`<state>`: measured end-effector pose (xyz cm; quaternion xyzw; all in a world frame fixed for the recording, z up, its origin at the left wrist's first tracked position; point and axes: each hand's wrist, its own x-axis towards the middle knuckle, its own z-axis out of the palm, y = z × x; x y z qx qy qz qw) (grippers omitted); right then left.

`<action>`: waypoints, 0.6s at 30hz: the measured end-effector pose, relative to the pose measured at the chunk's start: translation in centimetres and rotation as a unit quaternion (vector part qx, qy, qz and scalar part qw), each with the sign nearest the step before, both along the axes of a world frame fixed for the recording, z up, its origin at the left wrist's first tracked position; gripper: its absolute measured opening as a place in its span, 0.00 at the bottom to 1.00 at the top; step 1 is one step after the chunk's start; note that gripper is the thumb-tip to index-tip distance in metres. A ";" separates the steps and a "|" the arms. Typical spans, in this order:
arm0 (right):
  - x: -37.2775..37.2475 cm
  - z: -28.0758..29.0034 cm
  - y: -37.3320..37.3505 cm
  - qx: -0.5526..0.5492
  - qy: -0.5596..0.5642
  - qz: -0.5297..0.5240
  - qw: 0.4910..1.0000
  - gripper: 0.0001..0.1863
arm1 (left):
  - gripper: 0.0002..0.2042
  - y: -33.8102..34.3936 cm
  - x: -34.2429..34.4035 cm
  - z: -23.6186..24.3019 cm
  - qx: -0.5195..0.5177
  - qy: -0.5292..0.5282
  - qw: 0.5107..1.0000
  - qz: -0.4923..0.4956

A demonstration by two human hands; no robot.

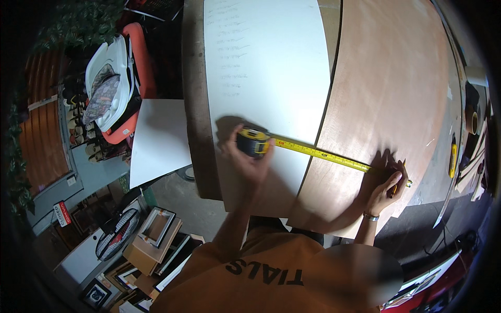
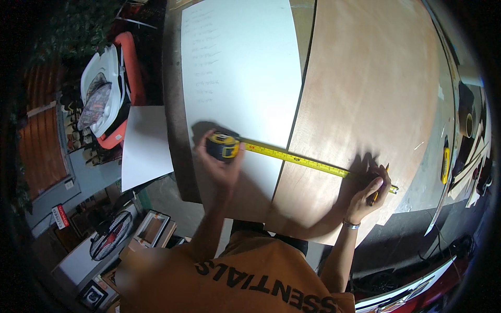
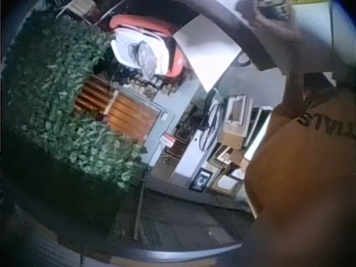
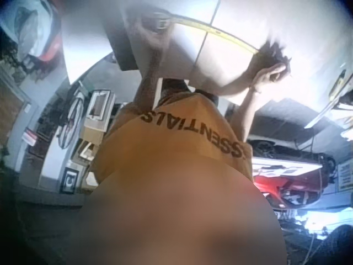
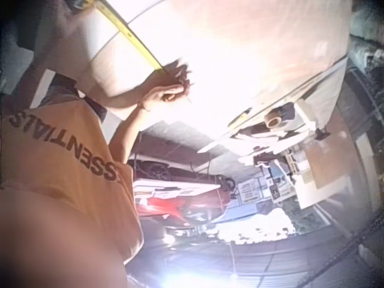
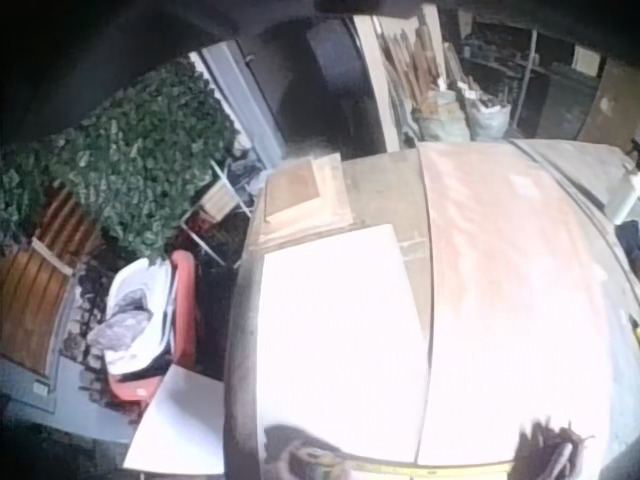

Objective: The person measures and marks a large sheet of plywood with a tape measure and pencil, then uses a utility knife and straightedge to cut the sheet along the marked lines. The person handles the plywood, tape measure, pencil, utility knife, and straightedge throughout the task.

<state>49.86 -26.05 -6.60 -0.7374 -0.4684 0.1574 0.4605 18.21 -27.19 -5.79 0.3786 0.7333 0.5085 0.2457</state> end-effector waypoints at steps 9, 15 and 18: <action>-0.8 0.2 0.3 -0.020 -0.041 0.028 0.999 0.14 | 0.36 0.3 -8.2 0.5 -0.064 0.244 0.968 0.010; -0.8 -0.4 -1.1 0.058 -0.231 0.124 0.963 0.28 | 0.36 4.0 -6.2 -0.7 0.018 0.209 0.978 0.016; -0.9 -0.8 -0.8 0.037 -0.138 0.107 0.984 0.30 | 0.34 8.0 -6.5 -1.1 0.034 0.243 0.969 0.019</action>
